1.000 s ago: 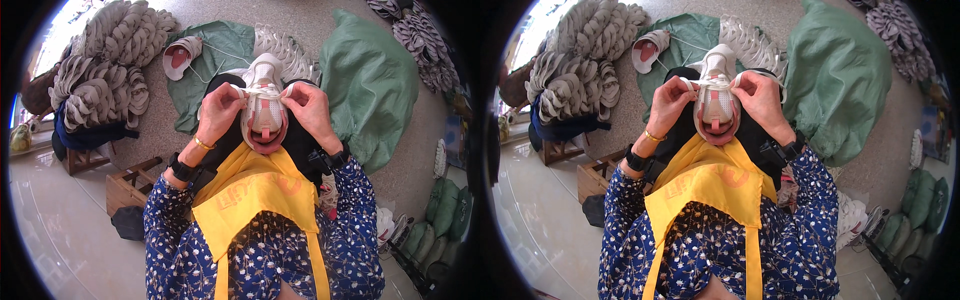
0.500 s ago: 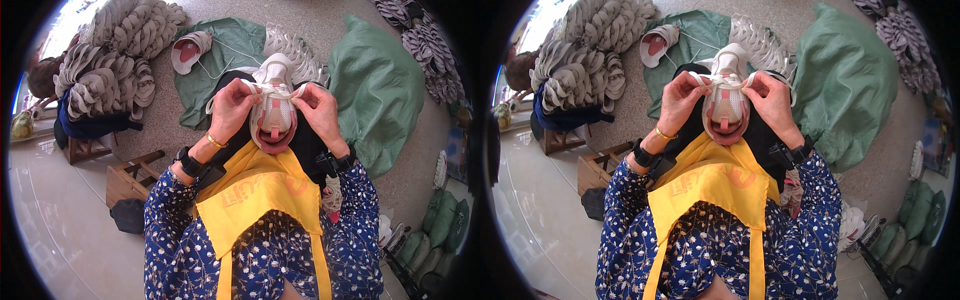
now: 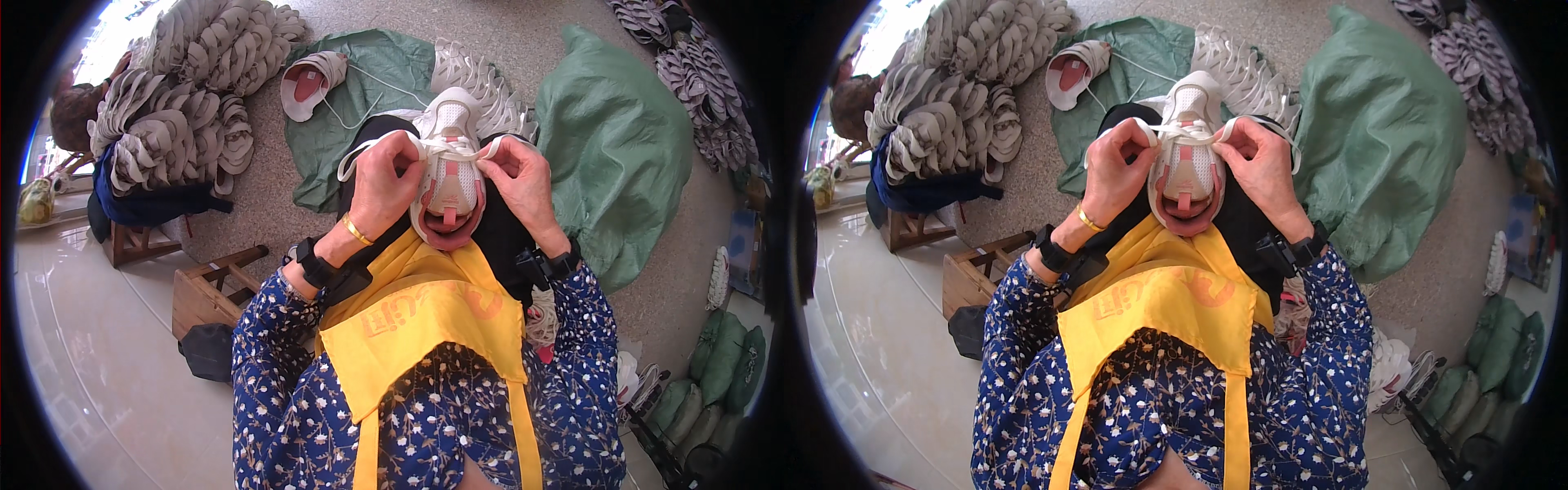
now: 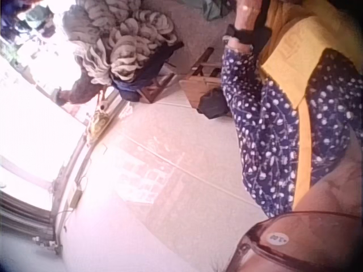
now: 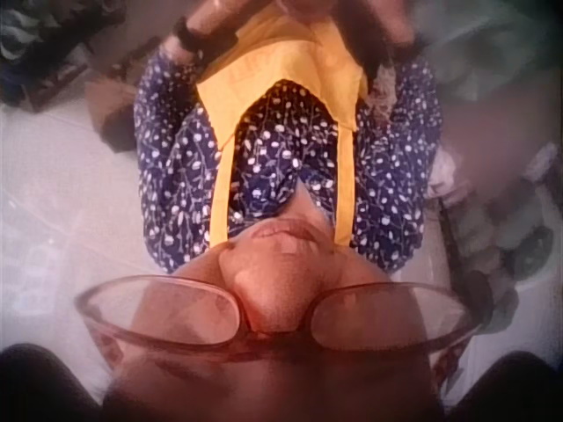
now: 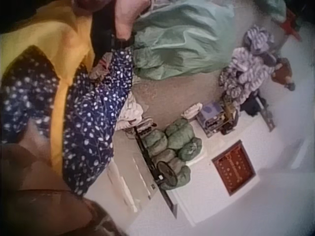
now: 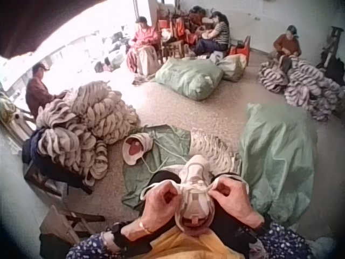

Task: The person sits on the floor and laces a white sneaker with pink accents. They thread the white shoelaces through the eyelets, pull them tight, and tie a knot. The person handles the shoe and laces by hand throughout the process.

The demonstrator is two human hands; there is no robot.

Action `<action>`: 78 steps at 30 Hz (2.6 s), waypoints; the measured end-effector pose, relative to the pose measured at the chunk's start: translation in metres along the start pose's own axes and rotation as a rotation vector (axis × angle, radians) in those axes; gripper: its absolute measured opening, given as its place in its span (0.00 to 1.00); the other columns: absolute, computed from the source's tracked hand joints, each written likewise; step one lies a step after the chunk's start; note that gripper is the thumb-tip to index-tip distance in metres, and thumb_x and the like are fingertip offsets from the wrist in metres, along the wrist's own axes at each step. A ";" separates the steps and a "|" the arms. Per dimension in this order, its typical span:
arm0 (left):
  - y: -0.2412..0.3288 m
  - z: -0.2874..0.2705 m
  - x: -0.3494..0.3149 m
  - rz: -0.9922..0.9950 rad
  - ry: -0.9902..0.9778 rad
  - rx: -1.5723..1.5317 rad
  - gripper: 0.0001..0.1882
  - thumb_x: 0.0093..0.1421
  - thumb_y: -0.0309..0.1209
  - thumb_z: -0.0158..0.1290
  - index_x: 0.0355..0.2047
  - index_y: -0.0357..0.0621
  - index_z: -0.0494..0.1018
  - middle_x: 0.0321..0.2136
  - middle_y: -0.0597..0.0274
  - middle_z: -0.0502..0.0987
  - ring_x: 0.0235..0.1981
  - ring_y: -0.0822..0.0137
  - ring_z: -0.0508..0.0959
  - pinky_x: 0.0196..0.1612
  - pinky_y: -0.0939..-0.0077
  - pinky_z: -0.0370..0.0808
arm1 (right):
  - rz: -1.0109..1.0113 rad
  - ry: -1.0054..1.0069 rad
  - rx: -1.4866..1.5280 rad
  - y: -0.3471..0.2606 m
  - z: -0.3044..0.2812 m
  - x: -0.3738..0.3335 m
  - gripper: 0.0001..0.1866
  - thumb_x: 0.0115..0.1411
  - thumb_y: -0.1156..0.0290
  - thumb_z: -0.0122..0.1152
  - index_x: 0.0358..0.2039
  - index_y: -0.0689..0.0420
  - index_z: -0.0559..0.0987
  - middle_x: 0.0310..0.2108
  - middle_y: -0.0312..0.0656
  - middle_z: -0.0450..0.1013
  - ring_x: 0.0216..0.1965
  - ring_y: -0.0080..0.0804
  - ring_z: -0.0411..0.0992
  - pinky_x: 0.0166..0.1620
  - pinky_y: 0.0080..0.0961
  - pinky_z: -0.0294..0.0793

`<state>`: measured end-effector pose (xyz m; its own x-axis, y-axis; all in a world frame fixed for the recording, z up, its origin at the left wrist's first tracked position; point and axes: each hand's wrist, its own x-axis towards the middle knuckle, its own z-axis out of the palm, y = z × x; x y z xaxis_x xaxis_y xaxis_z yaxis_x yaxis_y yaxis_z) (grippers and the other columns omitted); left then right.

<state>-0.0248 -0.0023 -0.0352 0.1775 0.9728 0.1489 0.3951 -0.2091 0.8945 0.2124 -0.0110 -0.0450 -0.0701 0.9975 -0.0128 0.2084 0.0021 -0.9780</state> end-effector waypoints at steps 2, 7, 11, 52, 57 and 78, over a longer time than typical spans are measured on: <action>0.002 0.006 0.001 0.109 0.017 0.064 0.07 0.55 0.16 0.58 0.30 0.36 0.70 0.26 0.56 0.75 0.27 0.63 0.79 0.32 0.70 0.76 | 0.005 -0.003 -0.005 0.001 -0.001 0.000 0.05 0.61 0.82 0.67 0.37 0.62 0.79 0.33 0.34 0.81 0.35 0.16 0.78 0.40 0.18 0.79; 0.005 0.017 -0.002 0.335 -0.026 0.226 0.07 0.55 0.17 0.54 0.33 0.37 0.69 0.32 0.48 0.71 0.36 0.43 0.75 0.38 0.54 0.74 | 0.001 -0.011 -0.006 0.002 -0.002 0.002 0.06 0.61 0.82 0.67 0.38 0.63 0.80 0.33 0.34 0.81 0.35 0.15 0.78 0.40 0.18 0.79; 0.000 0.012 0.000 0.152 -0.018 0.108 0.07 0.56 0.18 0.58 0.32 0.36 0.70 0.26 0.54 0.76 0.28 0.58 0.80 0.32 0.66 0.76 | -0.035 0.010 0.046 -0.001 -0.001 0.001 0.05 0.61 0.81 0.67 0.37 0.64 0.80 0.32 0.35 0.81 0.34 0.17 0.79 0.40 0.19 0.80; 0.003 0.014 -0.015 0.313 -0.023 0.408 0.10 0.60 0.22 0.53 0.41 0.36 0.68 0.36 0.46 0.70 0.40 0.43 0.73 0.44 0.53 0.72 | -0.517 0.015 -0.723 -0.021 0.011 -0.018 0.09 0.53 0.83 0.60 0.35 0.61 0.75 0.33 0.49 0.73 0.37 0.46 0.76 0.41 0.39 0.78; 0.001 0.015 -0.012 0.325 -0.029 0.410 0.08 0.60 0.21 0.52 0.40 0.35 0.68 0.35 0.46 0.70 0.40 0.43 0.73 0.44 0.53 0.72 | -0.449 -0.088 -1.001 -0.029 0.012 -0.013 0.07 0.54 0.81 0.59 0.35 0.61 0.76 0.35 0.48 0.73 0.39 0.45 0.76 0.43 0.36 0.79; -0.004 0.016 -0.011 0.280 0.006 0.293 0.10 0.58 0.23 0.54 0.39 0.36 0.68 0.34 0.46 0.70 0.39 0.43 0.73 0.43 0.53 0.72 | -0.564 -0.209 -0.582 -0.072 0.033 -0.035 0.06 0.59 0.80 0.59 0.36 0.62 0.71 0.38 0.48 0.71 0.37 0.51 0.75 0.41 0.41 0.77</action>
<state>-0.0138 -0.0141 -0.0468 0.3098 0.8745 0.3732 0.5725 -0.4850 0.6611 0.1679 -0.0486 0.0195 -0.4824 0.8023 0.3515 0.5547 0.5904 -0.5863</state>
